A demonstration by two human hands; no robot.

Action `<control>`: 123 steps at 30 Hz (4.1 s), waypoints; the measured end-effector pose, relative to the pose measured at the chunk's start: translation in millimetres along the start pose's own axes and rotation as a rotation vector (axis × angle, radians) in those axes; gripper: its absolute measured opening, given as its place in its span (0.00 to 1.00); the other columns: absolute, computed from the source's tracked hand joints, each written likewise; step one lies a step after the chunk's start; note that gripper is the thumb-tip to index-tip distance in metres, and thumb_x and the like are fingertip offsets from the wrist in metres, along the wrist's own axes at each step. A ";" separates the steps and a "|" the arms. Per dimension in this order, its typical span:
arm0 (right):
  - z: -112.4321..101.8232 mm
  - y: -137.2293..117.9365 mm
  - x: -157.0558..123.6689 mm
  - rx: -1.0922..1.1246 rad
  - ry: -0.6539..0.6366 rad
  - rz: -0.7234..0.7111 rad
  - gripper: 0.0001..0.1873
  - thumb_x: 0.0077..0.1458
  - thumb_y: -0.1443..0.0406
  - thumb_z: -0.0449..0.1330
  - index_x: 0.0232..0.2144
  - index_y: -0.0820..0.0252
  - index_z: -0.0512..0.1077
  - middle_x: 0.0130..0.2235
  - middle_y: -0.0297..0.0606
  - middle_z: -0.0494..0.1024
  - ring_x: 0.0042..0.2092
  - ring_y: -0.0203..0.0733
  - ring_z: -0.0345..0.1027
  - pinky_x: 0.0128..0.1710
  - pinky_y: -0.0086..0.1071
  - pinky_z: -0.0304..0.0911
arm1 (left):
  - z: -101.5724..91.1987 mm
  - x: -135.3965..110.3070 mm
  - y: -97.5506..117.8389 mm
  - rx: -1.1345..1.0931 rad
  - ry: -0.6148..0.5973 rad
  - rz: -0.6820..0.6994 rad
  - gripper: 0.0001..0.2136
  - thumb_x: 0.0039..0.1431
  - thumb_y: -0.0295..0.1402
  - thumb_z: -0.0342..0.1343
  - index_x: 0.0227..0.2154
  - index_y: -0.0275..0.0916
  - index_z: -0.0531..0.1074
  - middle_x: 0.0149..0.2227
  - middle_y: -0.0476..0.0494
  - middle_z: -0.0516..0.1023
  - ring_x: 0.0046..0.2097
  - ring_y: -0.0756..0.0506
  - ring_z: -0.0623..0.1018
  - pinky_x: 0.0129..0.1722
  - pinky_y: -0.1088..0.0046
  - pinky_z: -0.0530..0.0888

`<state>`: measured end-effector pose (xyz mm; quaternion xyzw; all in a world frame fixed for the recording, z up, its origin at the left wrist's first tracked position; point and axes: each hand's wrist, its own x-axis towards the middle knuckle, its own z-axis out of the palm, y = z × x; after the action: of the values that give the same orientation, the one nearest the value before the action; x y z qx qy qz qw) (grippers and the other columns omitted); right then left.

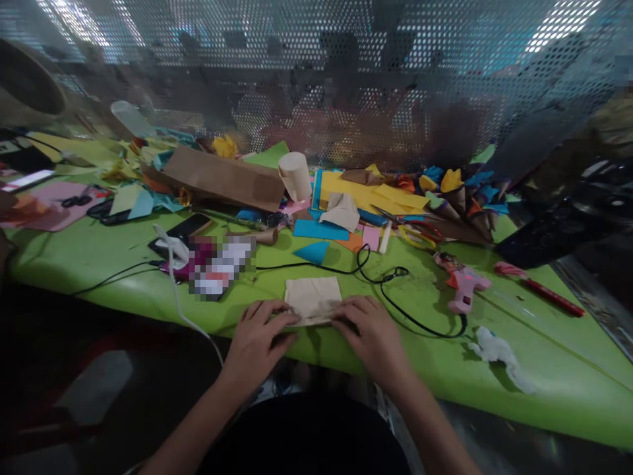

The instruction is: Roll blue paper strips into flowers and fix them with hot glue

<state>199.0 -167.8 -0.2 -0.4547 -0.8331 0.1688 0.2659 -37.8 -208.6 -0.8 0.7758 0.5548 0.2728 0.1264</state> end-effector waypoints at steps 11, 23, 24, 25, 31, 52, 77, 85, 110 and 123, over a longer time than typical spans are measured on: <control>7.5 -7.3 13.3 -0.070 0.005 0.074 0.07 0.60 0.66 0.58 0.28 0.56 0.67 0.34 0.39 0.73 0.38 0.47 0.66 0.39 0.40 0.61 | 2.9 11.0 6.7 0.088 0.034 -0.112 0.03 0.60 0.27 0.56 0.31 0.40 0.69 0.37 0.46 0.73 0.42 0.42 0.70 0.43 0.62 0.64; -1.2 -1.3 2.4 -0.017 -0.018 -0.067 0.07 0.58 0.68 0.60 0.39 0.54 0.75 0.42 0.39 0.78 0.46 0.47 0.69 0.45 0.41 0.64 | 8.2 4.2 2.5 -0.025 0.064 -0.015 0.11 0.58 0.23 0.55 0.40 0.44 0.74 0.41 0.45 0.73 0.46 0.41 0.70 0.47 0.60 0.65; -0.5 0.4 2.5 -0.023 -0.016 -0.067 0.06 0.58 0.67 0.61 0.39 0.54 0.75 0.42 0.39 0.78 0.45 0.47 0.69 0.45 0.41 0.64 | 7.6 4.1 2.3 -0.032 0.063 -0.011 0.09 0.58 0.25 0.56 0.40 0.44 0.74 0.41 0.44 0.73 0.47 0.41 0.70 0.47 0.60 0.65; 0.2 1.9 3.1 -0.030 -0.014 -0.066 0.05 0.59 0.66 0.61 0.38 0.54 0.75 0.41 0.39 0.78 0.45 0.47 0.69 0.44 0.41 0.64 | 7.1 4.2 2.0 -0.036 0.061 -0.008 0.08 0.58 0.26 0.57 0.39 0.43 0.74 0.41 0.44 0.73 0.47 0.41 0.70 0.47 0.60 0.65; 1.0 2.3 14.0 -0.050 -0.060 -0.015 0.05 0.61 0.65 0.58 0.33 0.56 0.73 0.38 0.39 0.76 0.41 0.46 0.68 0.40 0.40 0.64 | 6.6 11.1 -0.6 -0.002 0.071 -0.043 0.02 0.62 0.29 0.56 0.33 0.41 0.72 0.37 0.47 0.74 0.43 0.43 0.71 0.44 0.63 0.65; 2.7 1.8 17.4 -0.091 -0.059 -0.020 0.04 0.61 0.65 0.58 0.35 0.55 0.74 0.37 0.39 0.77 0.40 0.47 0.68 0.40 0.41 0.63 | 4.9 15.9 -3.3 -0.016 0.029 -0.063 0.04 0.58 0.28 0.60 0.36 0.43 0.74 0.39 0.47 0.74 0.45 0.42 0.70 0.47 0.60 0.65; 0.8 1.0 29.7 -0.010 -0.137 0.009 0.06 0.61 0.66 0.57 0.31 0.56 0.72 0.35 0.38 0.76 0.39 0.45 0.69 0.38 0.39 0.64 | -3.1 28.0 -4.0 0.042 -0.081 -0.084 0.03 0.60 0.27 0.57 0.34 0.41 0.71 0.38 0.47 0.74 0.44 0.41 0.70 0.46 0.60 0.65; 5.6 -0.1 32.4 -0.030 -0.027 0.033 0.06 0.59 0.70 0.55 0.33 0.56 0.71 0.35 0.39 0.76 0.39 0.47 0.69 0.39 0.40 0.63 | 0.1 37.3 -6.3 0.036 -0.052 -0.115 0.03 0.61 0.26 0.56 0.34 0.41 0.71 0.38 0.47 0.74 0.44 0.42 0.70 0.45 0.61 0.65; 8.3 1.6 29.1 -0.093 -0.048 -0.052 0.07 0.60 0.70 0.57 0.36 0.56 0.74 0.37 0.39 0.76 0.41 0.46 0.68 0.41 0.39 0.60 | 0.7 39.5 -5.8 0.058 -0.068 -0.031 0.09 0.62 0.22 0.52 0.36 0.43 0.73 0.39 0.47 0.75 0.45 0.42 0.70 0.47 0.62 0.63; 3.3 8.1 47.3 -0.025 -0.113 0.057 0.06 0.58 0.65 0.60 0.29 0.57 0.73 0.34 0.39 0.74 0.39 0.46 0.68 0.39 0.38 0.62 | -1.1 57.3 -14.5 -0.015 -0.141 -0.095 0.02 0.61 0.32 0.58 0.33 0.41 0.75 0.39 0.48 0.77 0.47 0.42 0.71 0.47 0.61 0.63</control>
<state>181.3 -123.6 6.6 -0.4714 -0.8354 0.1914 0.2080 -36.4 -150.4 9.1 0.7650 0.5785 0.2153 0.1837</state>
